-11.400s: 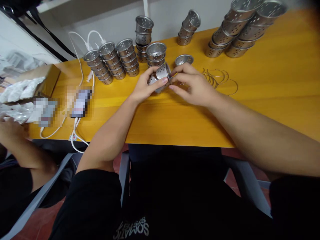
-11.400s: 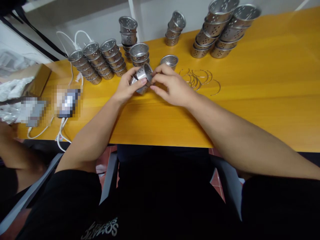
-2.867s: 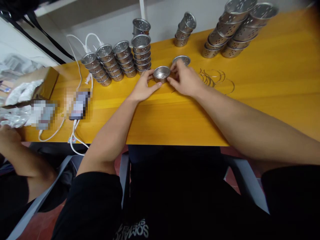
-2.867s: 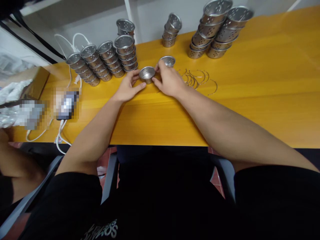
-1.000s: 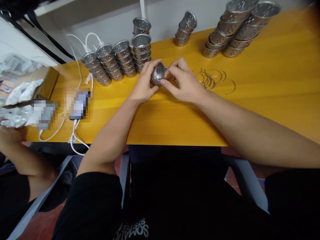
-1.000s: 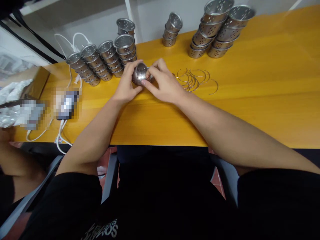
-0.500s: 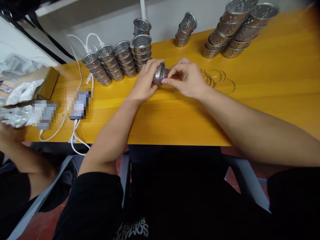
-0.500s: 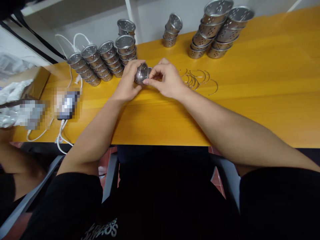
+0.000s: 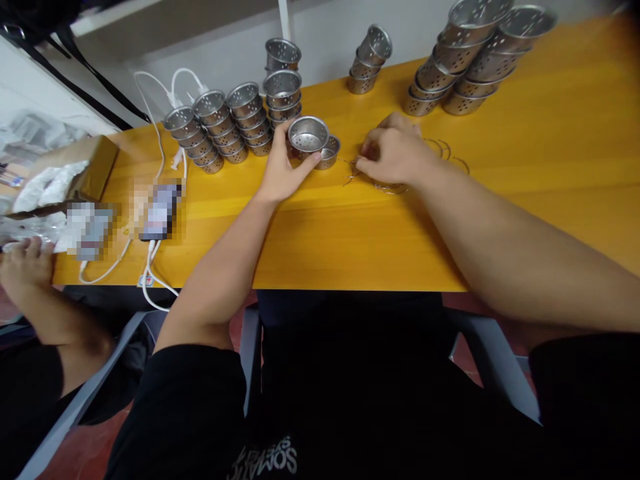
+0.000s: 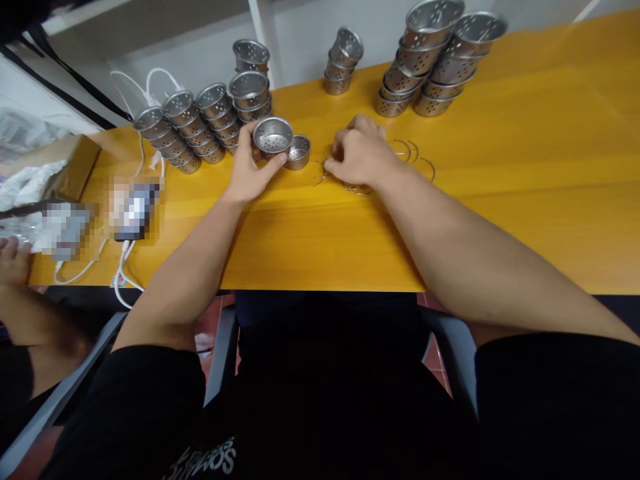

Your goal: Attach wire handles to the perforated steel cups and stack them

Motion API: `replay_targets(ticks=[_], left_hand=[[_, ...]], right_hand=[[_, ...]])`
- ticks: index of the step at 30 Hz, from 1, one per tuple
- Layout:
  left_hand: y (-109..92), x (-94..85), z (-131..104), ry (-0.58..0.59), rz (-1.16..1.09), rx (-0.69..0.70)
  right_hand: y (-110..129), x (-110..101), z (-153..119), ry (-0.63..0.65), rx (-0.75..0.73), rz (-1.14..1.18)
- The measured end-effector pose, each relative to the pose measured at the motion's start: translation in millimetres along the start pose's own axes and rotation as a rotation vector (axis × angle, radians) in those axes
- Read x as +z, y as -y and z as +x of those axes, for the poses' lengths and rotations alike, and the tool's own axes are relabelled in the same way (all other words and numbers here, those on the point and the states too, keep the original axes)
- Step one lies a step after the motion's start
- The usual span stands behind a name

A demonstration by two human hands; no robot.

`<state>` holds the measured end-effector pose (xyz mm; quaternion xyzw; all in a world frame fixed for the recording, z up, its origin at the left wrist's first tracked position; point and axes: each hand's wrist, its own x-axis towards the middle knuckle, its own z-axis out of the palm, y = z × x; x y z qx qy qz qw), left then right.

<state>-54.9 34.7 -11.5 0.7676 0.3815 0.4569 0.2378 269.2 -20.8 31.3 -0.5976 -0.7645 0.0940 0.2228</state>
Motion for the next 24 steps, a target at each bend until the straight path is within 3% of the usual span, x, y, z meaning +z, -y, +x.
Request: replay_targets(ticks=[7, 15, 24], left_hand=[[11.9, 16.8, 6.6, 0.003, -0.131, -0.136], [37.5, 20.3, 9.7, 0.073, -0.126, -0.057], [10.4, 17.5, 5.5, 0.116, -0.188, -0.133]], right_hand=[[11.6, 19.4, 0.5, -0.028, -0.228, 0.282], [38.4, 17.4, -8.0, -0.009, -0.250, 0.368], [37.8, 10.4, -8.9, -0.020, -0.211, 0.363]])
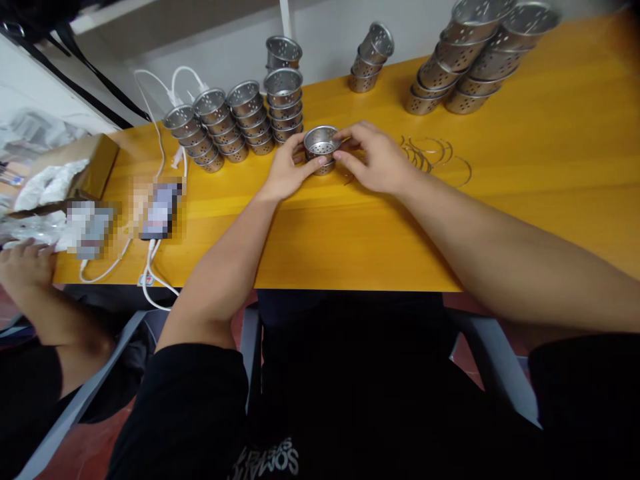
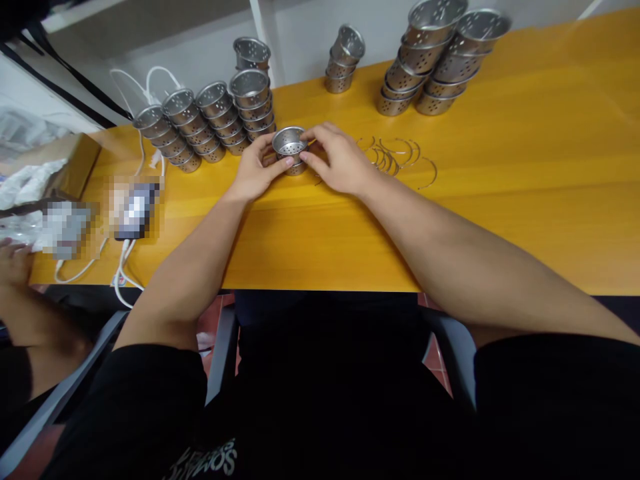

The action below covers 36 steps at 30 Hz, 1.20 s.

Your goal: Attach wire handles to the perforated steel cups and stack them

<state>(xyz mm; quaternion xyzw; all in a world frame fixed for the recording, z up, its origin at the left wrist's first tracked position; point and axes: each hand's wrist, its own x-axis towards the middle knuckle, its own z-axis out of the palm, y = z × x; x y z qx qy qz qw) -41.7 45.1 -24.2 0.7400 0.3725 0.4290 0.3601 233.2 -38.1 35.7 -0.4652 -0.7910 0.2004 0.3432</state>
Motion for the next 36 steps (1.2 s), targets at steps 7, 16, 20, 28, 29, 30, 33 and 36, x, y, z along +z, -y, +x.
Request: replay_targets(ticks=[7, 16, 20, 28, 29, 30, 33, 36], left_hand=[[19.0, -9.1, 3.5, 0.103, -0.019, 0.093], [27.8, -8.4, 10.0, 0.148, -0.021, 0.115], [28.5, -7.5, 9.9, 0.138, -0.031, 0.091], [29.5, -7.2, 6.3, 0.134, 0.046, 0.109], [31.0, -6.6, 5.7, 0.129, 0.054, 0.112], [32.7, -6.0, 5.2, 0.126, 0.054, 0.113], [39.3, -4.5, 5.0, 0.090, 0.033, 0.099], [44.8, -3.8, 6.2, 0.037, 0.027, 0.058]], right_hand=[[-17.9, 6.6, 2.9, -0.062, -0.084, 0.054], [-21.9, 7.5, 6.4, -0.036, -0.108, 0.074], [-16.6, 4.9, 6.0, 0.005, -0.077, 0.024], [-15.2, 1.8, 6.0, -0.061, 0.035, -0.054], [-16.3, -1.8, 9.7, -0.087, 0.078, -0.066], [-17.5, -6.3, 14.9, -0.107, 0.124, -0.081], [-20.2, -22.3, 37.3, -0.119, 0.268, -0.170], [-20.3, -36.6, 63.6, -0.121, 0.353, -0.283]])
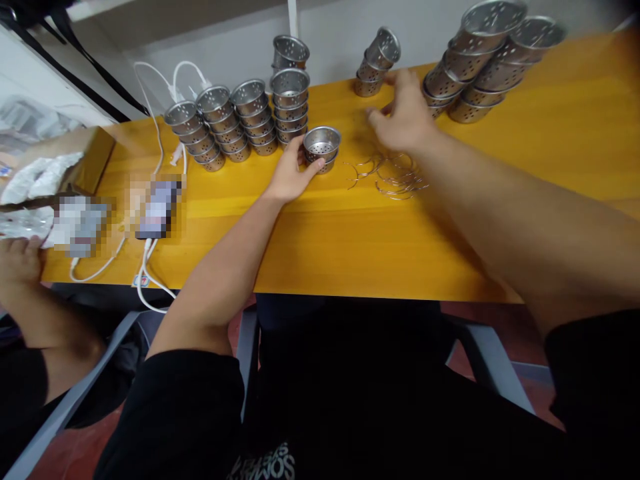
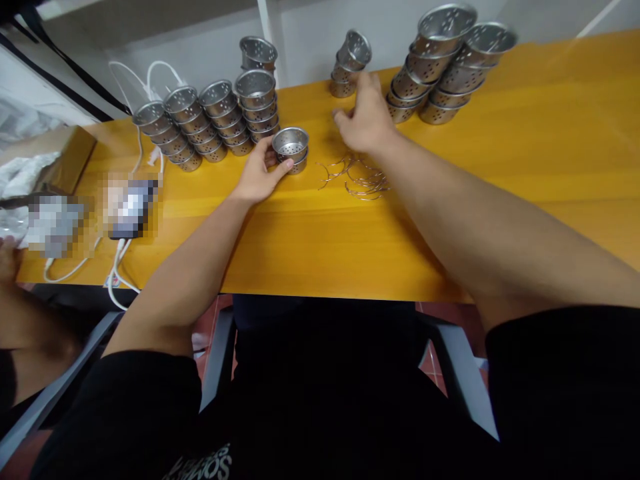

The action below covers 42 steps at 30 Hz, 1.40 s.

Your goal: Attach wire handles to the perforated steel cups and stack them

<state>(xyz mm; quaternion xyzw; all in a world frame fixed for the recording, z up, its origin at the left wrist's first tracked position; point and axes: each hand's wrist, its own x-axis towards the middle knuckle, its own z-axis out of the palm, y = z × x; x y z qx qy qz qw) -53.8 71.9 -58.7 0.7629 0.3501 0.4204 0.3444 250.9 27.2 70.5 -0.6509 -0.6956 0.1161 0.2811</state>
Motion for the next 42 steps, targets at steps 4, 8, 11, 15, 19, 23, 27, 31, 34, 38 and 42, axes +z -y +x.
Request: replay_targets(ticks=[4, 8, 11, 15, 19, 23, 27, 31, 34, 38, 42], left_hand=[[0.4, 0.5, -0.3, -0.042, -0.001, -0.055], [-8.0, 1.2, -4.7, -0.020, -0.011, -0.062], [-15.4, 2.0, -8.7, -0.003, -0.023, -0.063], [-18.2, 3.1, -11.0, 0.008, -0.036, -0.044], [-12.0, 3.5, -9.2, 0.021, -0.016, -0.020], [-6.4, 3.2, -6.5, 0.016, 0.001, -0.018], [-6.1, 3.4, -4.5, -0.007, -0.003, -0.023], [-5.9, 4.3, -2.0, -0.024, -0.013, -0.022], [-2.4, 4.0, 0.4, -0.024, -0.010, -0.011], [5.6, 1.8, 3.8, -0.022, -0.003, 0.002], [15.5, -0.9, 6.0, -0.017, 0.030, -0.005]], right_hand=[[9.0, -8.0, 31.1, -0.037, 0.025, -0.024], [11.7, -7.7, 58.1, -0.032, 0.066, -0.045], [9.3, -4.7, 73.9, -0.012, 0.092, -0.057], [5.4, -0.3, 82.5, 0.018, 0.121, -0.078], [2.2, 0.7, 76.0, 0.012, 0.105, -0.133], [2.6, -4.6, 59.0, 0.006, 0.060, -0.196], [6.1, -19.0, 30.0, 0.060, 0.004, -0.227], [-2.3, -37.4, -8.5, 0.127, -0.062, -0.244], [-17.4, -49.0, -34.8, 0.131, -0.080, -0.249], [-33.0, -61.6, -55.6, 0.089, -0.050, -0.237], [-33.1, -74.0, -61.8, 0.136, 0.005, -0.206]])
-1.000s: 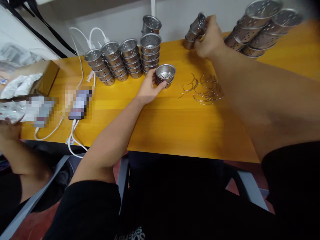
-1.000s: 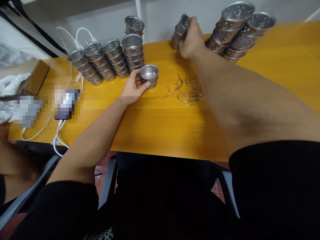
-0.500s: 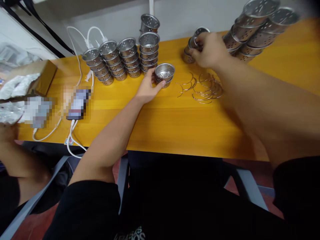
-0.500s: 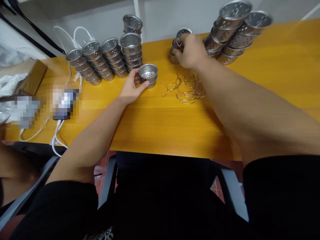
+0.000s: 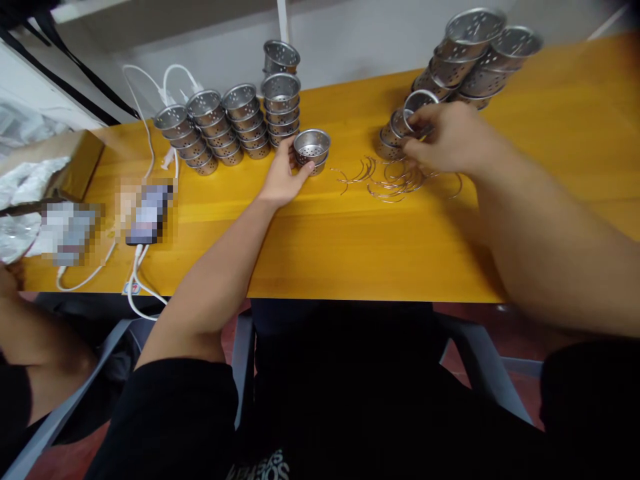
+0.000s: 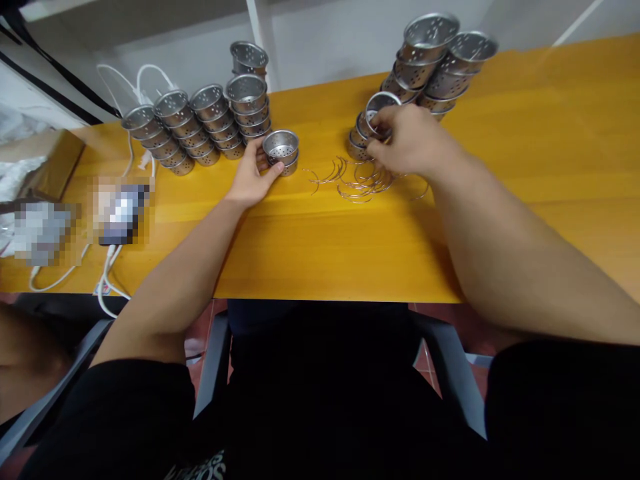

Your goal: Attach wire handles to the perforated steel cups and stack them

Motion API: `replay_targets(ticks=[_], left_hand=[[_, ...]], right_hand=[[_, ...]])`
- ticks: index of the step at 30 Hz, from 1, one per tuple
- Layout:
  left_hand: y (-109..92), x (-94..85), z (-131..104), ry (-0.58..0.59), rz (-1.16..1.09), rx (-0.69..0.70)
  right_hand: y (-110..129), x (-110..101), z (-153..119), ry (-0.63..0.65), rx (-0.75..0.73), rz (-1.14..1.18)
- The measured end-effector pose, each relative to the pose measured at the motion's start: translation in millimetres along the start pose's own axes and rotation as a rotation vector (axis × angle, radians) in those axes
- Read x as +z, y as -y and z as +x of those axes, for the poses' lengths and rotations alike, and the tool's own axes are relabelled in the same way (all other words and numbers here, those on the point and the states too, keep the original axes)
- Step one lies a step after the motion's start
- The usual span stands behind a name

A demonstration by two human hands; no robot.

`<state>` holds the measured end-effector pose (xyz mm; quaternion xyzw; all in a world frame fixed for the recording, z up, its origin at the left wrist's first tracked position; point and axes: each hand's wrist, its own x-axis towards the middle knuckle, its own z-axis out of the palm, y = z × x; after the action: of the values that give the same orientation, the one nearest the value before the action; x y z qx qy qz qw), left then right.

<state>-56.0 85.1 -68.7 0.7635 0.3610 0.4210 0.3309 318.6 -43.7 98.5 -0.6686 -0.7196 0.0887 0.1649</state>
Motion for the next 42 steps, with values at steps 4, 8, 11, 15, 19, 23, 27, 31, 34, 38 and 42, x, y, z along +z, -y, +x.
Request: replay_targets(ticks=[4, 8, 11, 15, 19, 23, 27, 31, 34, 38, 42], left_hand=[[7.9, -1.3, 1.3, -0.008, 0.041, 0.007], [-1.1, -2.1, -0.8, -0.059, 0.112, 0.067], [-23.0, -5.0, -6.1, -0.056, 0.179, 0.111], [-60.1, -11.8, -13.5, -0.027, 0.218, 0.087], [-90.8, -14.6, -16.1, -0.032, 0.182, 0.115], [-111.1, -2.9, -18.7, -0.002, 0.226, 0.212], [-123.8, 14.8, -25.1, 0.038, 0.293, 0.321], [-131.0, 16.5, -28.2, 0.097, 0.351, 0.358], [-128.8, 9.0, -25.0, 0.124, 0.356, 0.313], [-117.6, 2.6, -19.3, 0.141, 0.334, 0.303], [-111.8, 4.4, -18.0, 0.074, 0.267, 0.231]], right_hand=[[-1.9, -10.3, -0.7, 0.079, 0.041, 0.026], [-13.1, -11.5, 2.3, 0.047, -0.011, -0.024], [-18.9, -8.4, 3.4, -0.039, -0.043, -0.055], [-15.3, -9.2, -0.9, -0.107, -0.014, -0.013], [-5.4, -14.4, -8.6, -0.250, -0.090, 0.015], [14.1, -6.6, -18.8, -0.262, -0.273, 0.090], [45.9, 19.4, -34.1, -0.075, -0.458, 0.218], [69.3, 44.0, -45.2, 0.056, -0.510, 0.259], [71.2, 48.8, -46.0, 0.059, -0.520, 0.206], [62.8, 40.3, -42.8, 0.057, -0.469, 0.158], [57.2, 34.6, -40.5, 0.016, -0.427, 0.206]])
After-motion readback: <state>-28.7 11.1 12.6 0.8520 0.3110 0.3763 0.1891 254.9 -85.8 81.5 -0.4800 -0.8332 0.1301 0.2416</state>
